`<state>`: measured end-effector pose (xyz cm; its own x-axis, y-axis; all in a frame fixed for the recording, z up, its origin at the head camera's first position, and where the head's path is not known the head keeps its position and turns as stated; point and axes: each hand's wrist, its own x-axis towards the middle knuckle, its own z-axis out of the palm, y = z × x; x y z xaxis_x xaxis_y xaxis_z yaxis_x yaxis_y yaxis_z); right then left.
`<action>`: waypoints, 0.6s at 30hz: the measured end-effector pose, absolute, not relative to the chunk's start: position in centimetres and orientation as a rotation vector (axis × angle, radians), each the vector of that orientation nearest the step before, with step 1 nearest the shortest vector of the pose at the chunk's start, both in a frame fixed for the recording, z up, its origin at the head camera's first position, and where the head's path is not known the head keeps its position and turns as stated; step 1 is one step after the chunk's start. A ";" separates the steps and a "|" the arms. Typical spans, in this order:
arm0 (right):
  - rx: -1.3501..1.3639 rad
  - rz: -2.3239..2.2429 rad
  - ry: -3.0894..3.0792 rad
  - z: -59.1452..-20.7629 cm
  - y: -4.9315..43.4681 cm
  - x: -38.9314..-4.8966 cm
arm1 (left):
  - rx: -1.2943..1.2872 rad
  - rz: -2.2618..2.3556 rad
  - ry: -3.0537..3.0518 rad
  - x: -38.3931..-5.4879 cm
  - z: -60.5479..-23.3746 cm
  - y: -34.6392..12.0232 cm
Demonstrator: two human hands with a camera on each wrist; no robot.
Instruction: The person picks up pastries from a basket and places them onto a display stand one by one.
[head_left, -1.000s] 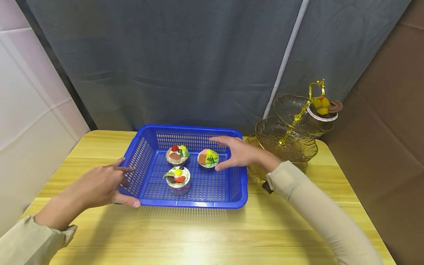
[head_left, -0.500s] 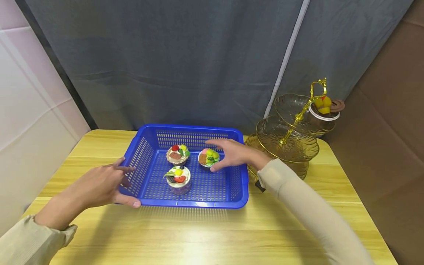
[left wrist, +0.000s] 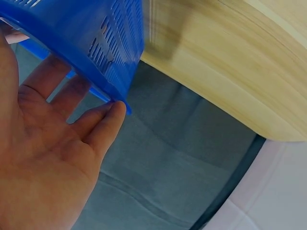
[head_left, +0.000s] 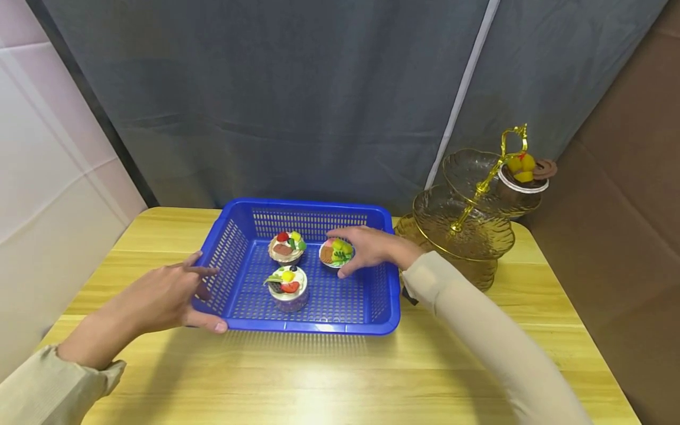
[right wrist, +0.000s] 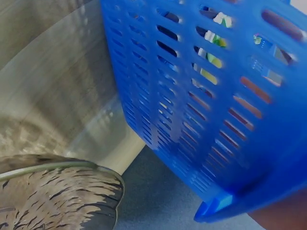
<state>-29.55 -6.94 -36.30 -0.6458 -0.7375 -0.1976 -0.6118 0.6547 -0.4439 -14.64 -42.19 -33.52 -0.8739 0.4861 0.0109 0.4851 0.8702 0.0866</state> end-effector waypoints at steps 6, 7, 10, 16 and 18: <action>-1.065 -0.430 2.515 -36.6 -7.3 -29.8 | 0.773 0.135 3.021 -14.6 -33.4 -42.1; -1.063 -0.422 2.517 -36.7 -7.4 -29.8 | 0.771 0.136 3.020 -14.6 -33.3 -42.1; -1.055 -0.407 2.530 -36.8 -7.5 -29.9 | 0.772 0.134 3.019 -14.6 -33.3 -42.1; -1.066 -0.383 2.578 -37.2 -7.7 -29.8 | 0.764 0.127 3.015 -14.6 -33.3 -42.0; -1.068 -0.380 2.589 -37.4 -7.7 -29.7 | 0.758 0.122 3.012 -14.6 -33.3 -42.0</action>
